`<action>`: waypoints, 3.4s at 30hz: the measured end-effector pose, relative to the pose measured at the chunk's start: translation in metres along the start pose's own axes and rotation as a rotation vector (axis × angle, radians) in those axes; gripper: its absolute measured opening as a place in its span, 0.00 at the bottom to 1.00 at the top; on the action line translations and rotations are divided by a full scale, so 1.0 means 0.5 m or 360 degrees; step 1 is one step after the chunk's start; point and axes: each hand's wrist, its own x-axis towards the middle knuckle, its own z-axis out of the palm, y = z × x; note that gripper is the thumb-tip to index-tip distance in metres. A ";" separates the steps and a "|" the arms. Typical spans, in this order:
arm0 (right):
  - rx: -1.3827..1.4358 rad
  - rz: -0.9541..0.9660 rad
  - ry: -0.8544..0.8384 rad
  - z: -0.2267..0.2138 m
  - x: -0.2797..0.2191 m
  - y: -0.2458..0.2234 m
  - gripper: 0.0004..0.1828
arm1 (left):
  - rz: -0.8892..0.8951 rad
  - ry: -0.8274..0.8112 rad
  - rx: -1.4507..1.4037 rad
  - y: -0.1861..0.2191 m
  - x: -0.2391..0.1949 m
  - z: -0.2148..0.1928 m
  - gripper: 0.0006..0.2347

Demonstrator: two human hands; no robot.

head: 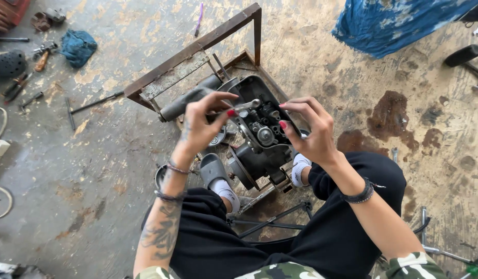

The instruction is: Repairing a motorcycle engine by using a wrench to adjust internal components.

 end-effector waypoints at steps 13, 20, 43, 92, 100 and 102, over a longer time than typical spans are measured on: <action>-0.0206 -0.0381 0.0082 0.042 -0.010 -0.084 0.09 | -0.0063 0.0334 -0.1200 0.002 -0.070 0.141 0.13; -0.0105 0.0085 0.0053 0.051 -0.026 -0.145 0.16 | -0.0058 0.0415 -0.1295 0.006 -0.055 0.158 0.11; 0.0522 0.0722 -0.1027 0.099 0.205 0.058 0.08 | -0.0245 0.0723 0.0435 -0.046 0.019 0.050 0.11; 0.0811 0.1193 -0.1480 0.103 0.257 0.051 0.13 | -0.0057 0.0450 0.0463 -0.061 0.002 0.033 0.17; 0.0973 0.1032 -0.1358 0.111 0.227 0.107 0.10 | -0.0123 0.0347 0.0287 -0.067 -0.001 0.023 0.21; 0.0980 0.1025 -0.1317 0.105 0.230 0.088 0.09 | -0.0134 0.0341 0.0300 -0.070 -0.002 0.023 0.22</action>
